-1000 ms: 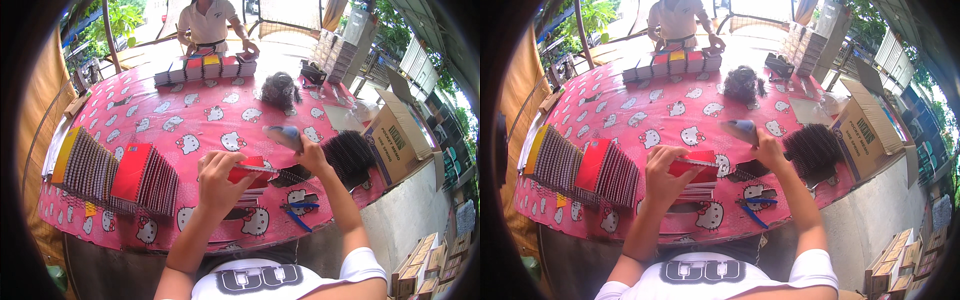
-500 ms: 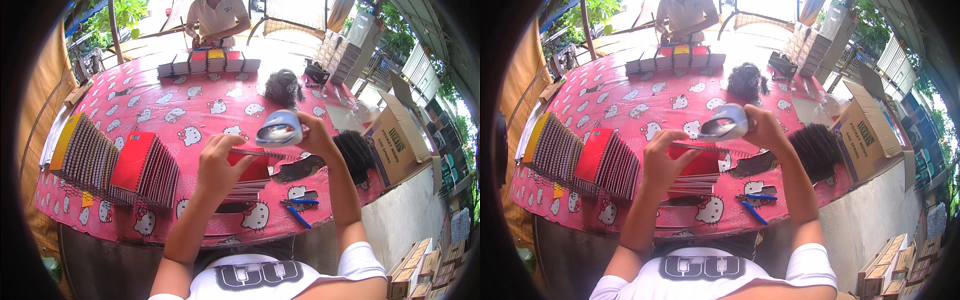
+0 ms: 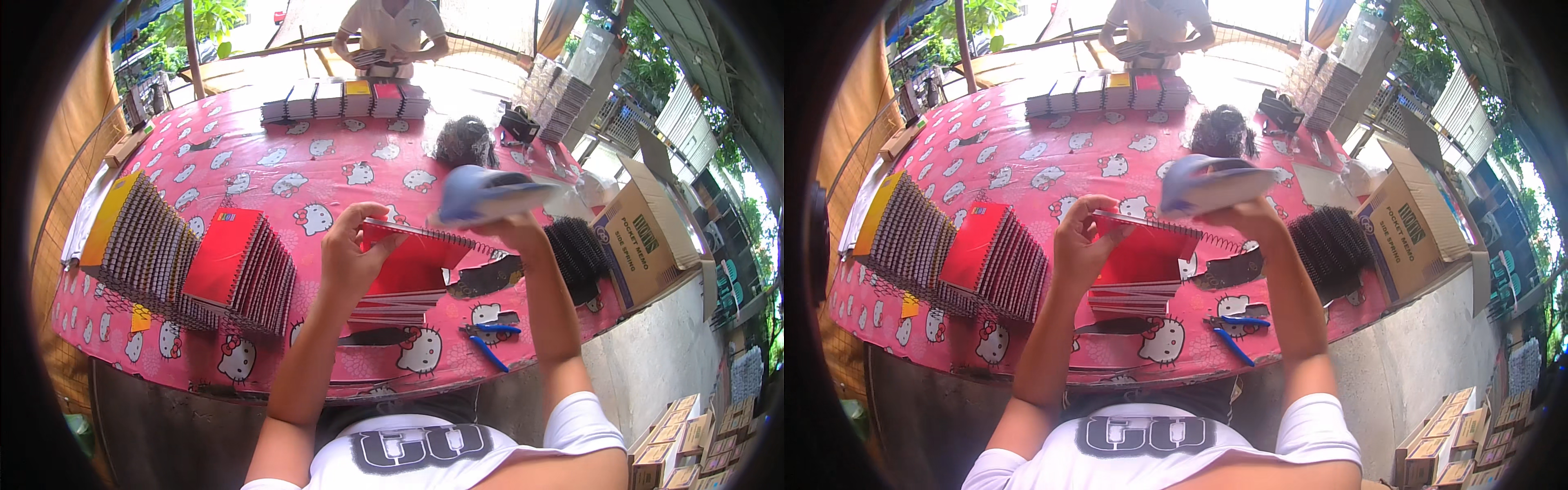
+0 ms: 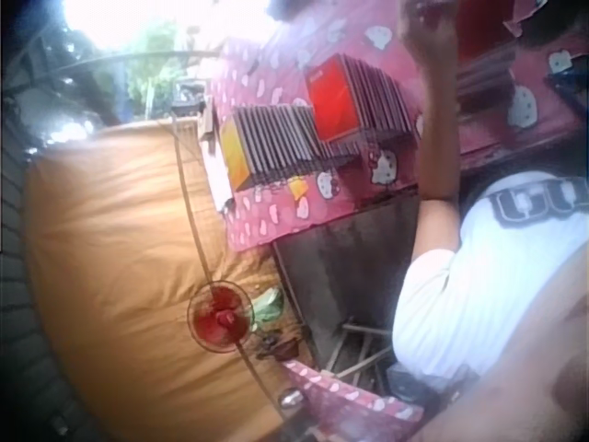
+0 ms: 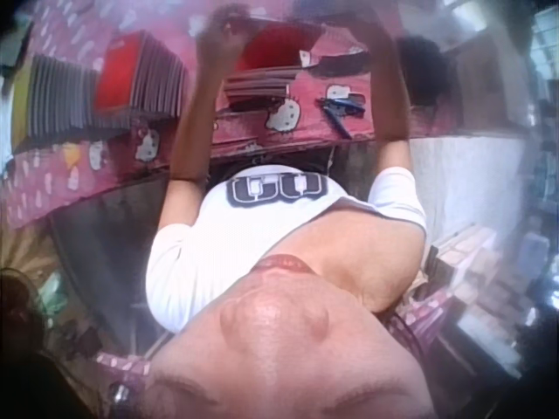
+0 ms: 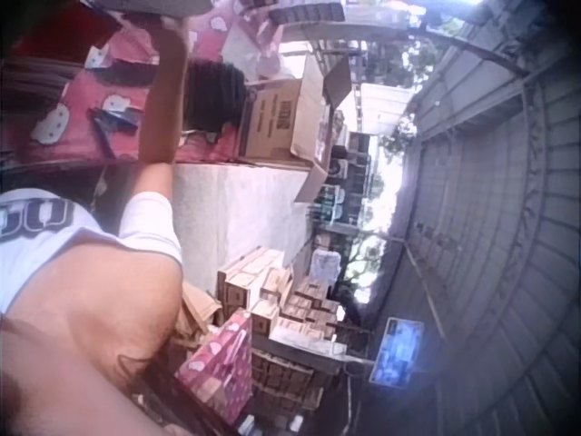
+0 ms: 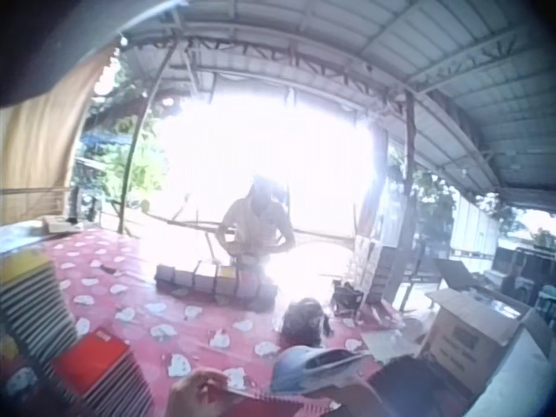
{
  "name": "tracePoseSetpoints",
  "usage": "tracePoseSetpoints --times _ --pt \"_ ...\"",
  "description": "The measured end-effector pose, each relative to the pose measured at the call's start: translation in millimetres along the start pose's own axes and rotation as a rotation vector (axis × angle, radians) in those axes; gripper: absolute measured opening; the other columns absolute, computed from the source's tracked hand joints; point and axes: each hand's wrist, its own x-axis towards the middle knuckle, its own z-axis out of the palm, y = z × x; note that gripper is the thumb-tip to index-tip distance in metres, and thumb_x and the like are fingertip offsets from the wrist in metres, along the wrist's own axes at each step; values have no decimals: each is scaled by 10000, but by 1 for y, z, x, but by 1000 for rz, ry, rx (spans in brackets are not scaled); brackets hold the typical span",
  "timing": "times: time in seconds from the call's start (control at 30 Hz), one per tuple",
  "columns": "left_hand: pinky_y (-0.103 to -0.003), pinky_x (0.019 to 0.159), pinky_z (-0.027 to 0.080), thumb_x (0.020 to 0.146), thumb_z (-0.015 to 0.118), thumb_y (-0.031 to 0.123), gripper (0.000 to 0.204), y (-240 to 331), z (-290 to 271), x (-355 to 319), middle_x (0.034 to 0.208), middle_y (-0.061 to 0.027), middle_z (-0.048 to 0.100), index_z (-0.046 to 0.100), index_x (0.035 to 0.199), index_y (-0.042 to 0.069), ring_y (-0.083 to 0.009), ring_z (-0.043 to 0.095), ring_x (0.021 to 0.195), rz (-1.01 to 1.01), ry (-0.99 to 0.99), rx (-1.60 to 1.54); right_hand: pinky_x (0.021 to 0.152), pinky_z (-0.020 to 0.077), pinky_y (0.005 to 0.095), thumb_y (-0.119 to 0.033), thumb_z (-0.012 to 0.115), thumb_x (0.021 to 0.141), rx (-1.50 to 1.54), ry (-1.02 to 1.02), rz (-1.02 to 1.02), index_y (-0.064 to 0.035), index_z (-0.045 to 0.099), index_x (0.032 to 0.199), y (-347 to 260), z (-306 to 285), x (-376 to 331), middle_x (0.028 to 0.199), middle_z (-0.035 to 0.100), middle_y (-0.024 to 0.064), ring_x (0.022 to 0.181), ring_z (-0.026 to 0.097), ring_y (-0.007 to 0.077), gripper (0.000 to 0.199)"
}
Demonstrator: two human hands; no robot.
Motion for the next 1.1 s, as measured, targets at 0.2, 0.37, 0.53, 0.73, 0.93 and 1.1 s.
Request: tracePoseSetpoints --times 0.2,0.37,0.53,0.73,0.93,1.1 --pt "-221 743 507 760 785 57 345 -5 3 -5 975 -49 642 600 1051 42 -101 625 880 -125 60 -140 729 498 269 45 711 622 -400 -41 -57 -40 640 993 13 -8 19 868 648 5 819 574 74 387" --pt "-226 767 527 791 733 -17 343 -5 -3 -6 1012 -58 652 609 1108 32 -107 631 894 -125 63 -273 720 502 262 45 717 626 -366 -35 -4 -15 622 1033 11 10 24 893 645 5 814 572 72 422" --pt "-246 761 552 803 687 -87 337 -9 -8 -12 978 -84 687 658 1124 9 -116 650 839 -109 53 -371 728 511 272 51 702 641 -614 -141 -61 -19 628 1085 11 14 31 934 653 20 838 581 80 456" --pt "-244 726 558 797 685 -93 319 -5 -14 -14 957 -103 698 673 1105 -8 -118 654 805 -94 38 -336 672 493 281 22 722 639 -499 -115 -61 -28 629 951 18 22 30 848 644 8 776 554 73 329" --pt "-241 726 558 804 680 -89 315 -5 -20 -17 957 -105 696 671 1108 -6 -120 657 812 -86 27 -325 690 476 254 25 642 713 -655 -173 -160 -25 595 897 16 24 33 819 632 12 781 541 49 196" --pt "-239 787 547 805 681 -88 256 -7 -22 -12 973 -92 686 671 1050 -13 -109 641 877 -75 -61 -349 764 516 362 -91 703 676 -1000 248 95 -72 617 1047 50 -13 12 896 678 108 843 662 247 381"
